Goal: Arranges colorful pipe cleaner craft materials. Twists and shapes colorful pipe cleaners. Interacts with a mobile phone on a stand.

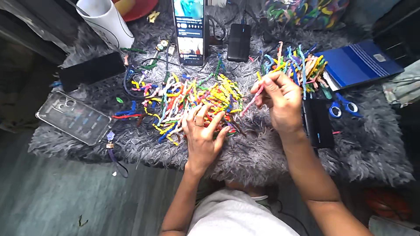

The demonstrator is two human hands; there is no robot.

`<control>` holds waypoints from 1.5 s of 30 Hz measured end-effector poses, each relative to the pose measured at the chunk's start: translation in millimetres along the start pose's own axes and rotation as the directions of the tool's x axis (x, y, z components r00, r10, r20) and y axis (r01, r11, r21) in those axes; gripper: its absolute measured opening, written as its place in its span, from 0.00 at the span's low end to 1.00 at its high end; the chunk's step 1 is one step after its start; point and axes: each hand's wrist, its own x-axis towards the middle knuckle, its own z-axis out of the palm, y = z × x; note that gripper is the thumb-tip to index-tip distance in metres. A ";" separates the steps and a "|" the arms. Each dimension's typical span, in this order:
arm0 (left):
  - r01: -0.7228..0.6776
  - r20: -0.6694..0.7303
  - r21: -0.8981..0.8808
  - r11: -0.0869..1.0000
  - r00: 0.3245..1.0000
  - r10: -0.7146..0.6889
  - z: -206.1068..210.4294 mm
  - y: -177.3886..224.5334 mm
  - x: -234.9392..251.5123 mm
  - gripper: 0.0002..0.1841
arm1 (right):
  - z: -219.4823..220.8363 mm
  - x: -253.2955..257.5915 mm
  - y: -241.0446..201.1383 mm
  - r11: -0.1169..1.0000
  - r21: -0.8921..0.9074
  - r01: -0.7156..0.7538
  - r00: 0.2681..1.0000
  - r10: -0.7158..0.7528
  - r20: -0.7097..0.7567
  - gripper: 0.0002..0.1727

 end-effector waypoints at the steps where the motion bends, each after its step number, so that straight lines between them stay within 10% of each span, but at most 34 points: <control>1: 0.030 0.049 0.034 0.999 0.998 -0.032 2.6 -1.3 -1.6 0.18 | -3.5 5.2 -0.6 1.000 -0.010 0.016 0.999 -0.016 -0.031 0.07; 9: 0.081 0.159 0.066 0.995 0.983 -0.090 4.0 -2.0 -1.9 0.21 | -34.9 52.6 -19.7 0.860 -0.489 0.149 0.979 -0.197 -0.048 0.04; 15: 0.079 0.086 0.000 0.997 0.993 -0.078 2.8 -3.5 -3.7 0.21 | -54.5 76.5 -15.7 0.435 -0.897 -0.072 0.973 -0.168 -0.160 0.20; 31: 0.143 -0.054 0.014 0.990 0.988 -0.142 1.6 -0.6 -7.6 0.16 | 15.9 17.8 22.9 0.458 -0.876 0.153 0.918 0.261 0.297 0.19; 45: 0.100 -0.130 -0.120 0.988 0.985 -0.116 0.2 -0.7 -4.8 0.15 | 15.7 8.5 26.6 0.463 -0.858 0.223 0.960 0.048 0.276 0.10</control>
